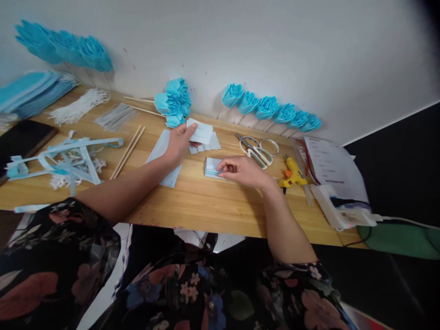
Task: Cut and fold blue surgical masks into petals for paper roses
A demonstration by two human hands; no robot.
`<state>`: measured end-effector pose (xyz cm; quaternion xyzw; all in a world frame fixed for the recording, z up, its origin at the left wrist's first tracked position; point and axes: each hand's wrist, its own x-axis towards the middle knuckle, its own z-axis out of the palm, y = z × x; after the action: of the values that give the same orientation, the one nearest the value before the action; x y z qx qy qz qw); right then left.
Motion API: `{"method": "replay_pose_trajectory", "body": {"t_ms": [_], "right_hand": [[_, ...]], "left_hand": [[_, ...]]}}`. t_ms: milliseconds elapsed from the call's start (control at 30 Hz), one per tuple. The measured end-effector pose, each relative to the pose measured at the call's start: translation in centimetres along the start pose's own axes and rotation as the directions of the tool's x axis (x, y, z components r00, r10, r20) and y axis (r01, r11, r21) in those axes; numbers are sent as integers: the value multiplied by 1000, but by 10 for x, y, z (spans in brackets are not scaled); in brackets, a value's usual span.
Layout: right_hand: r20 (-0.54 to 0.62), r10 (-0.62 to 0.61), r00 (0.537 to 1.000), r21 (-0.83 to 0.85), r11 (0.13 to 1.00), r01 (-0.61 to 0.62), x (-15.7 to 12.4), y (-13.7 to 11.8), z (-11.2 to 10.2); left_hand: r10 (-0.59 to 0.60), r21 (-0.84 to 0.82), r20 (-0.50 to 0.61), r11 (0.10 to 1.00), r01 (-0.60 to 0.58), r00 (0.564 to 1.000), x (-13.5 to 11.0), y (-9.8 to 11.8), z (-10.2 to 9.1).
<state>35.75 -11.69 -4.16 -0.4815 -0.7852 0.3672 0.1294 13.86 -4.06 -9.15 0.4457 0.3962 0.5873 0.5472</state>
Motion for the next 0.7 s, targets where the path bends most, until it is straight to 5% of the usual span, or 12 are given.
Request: {"method": "replay_pose_trajectory", "body": {"t_ms": [300,700], "right_hand": [[8,-23,1000,-104,994,24,0,2,-2],[41,-20,999,-45,999,22,0,2,2]], "left_hand": [[0,0,4,1000,0,1000,0,0,0],[-3,-2,29,1000,3,1000,-1,2,0]]}}
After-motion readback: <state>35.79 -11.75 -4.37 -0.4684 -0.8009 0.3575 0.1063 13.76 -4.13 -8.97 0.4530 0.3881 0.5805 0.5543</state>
